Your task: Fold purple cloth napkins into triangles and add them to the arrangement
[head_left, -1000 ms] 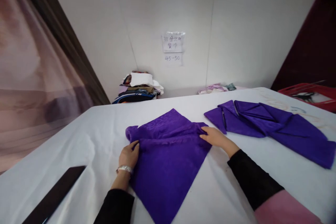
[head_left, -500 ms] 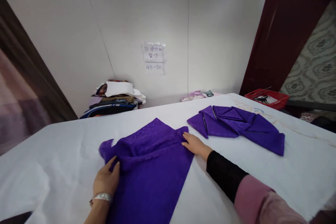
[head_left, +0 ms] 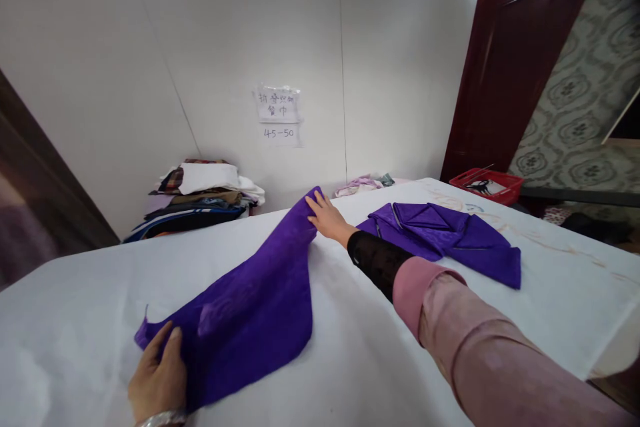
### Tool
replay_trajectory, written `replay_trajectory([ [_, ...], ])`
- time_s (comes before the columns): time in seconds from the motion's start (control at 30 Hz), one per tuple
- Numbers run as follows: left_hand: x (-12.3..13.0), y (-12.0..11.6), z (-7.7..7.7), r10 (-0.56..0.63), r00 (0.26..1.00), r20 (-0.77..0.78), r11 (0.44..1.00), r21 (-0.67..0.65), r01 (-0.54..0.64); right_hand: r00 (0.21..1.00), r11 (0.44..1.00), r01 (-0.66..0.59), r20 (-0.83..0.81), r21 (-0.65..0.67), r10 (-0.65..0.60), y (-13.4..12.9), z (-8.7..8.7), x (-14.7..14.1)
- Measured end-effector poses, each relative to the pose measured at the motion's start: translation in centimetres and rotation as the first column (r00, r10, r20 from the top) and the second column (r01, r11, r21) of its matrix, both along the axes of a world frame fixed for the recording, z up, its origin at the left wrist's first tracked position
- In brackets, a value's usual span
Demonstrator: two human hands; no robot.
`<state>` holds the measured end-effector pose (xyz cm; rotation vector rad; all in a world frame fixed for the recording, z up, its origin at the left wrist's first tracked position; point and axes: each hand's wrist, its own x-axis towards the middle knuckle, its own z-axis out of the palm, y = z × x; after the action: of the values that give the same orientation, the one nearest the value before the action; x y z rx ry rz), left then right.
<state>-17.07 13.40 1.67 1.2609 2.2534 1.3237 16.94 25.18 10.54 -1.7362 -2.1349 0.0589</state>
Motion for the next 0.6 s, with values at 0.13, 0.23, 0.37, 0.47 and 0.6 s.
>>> replay_trajectory([
  [0.13, 1.3, -0.3, 0.6, -0.043, 0.993, 0.114, 0.994, -0.096, 0.054, 0.999, 0.998, -0.032, -0.013, -0.061, 0.031, -1.9, -1.0, -0.9],
  [0.23, 2.3, -0.4, 1.0, -0.091, 0.989, 0.116, 0.993, -0.07, 0.1, 0.977, 0.974, -0.212, -0.01, -0.083, 0.212, -6.5, -3.5, -3.1],
  [0.37, 2.6, -0.7, 1.6, -0.066, 0.986, 0.151, 0.997, -0.022, 0.07, 0.811, 0.803, -0.584, -0.061, -0.118, 0.581, -14.0, -7.4, -6.8],
  [0.47, 2.4, -1.1, 2.1, -0.042, 0.986, 0.16, 0.999, 0.034, 0.037, 0.792, 0.785, -0.609, -0.023, -0.119, 0.611, -17.1, -9.7, -8.3],
  [0.6, 2.1, -1.8, 2.3, -0.031, 0.981, 0.19, 0.989, 0.146, 0.003, 0.826, 0.826, -0.563, 0.028, 0.021, 0.563, -17.2, -10.9, -7.9],
])
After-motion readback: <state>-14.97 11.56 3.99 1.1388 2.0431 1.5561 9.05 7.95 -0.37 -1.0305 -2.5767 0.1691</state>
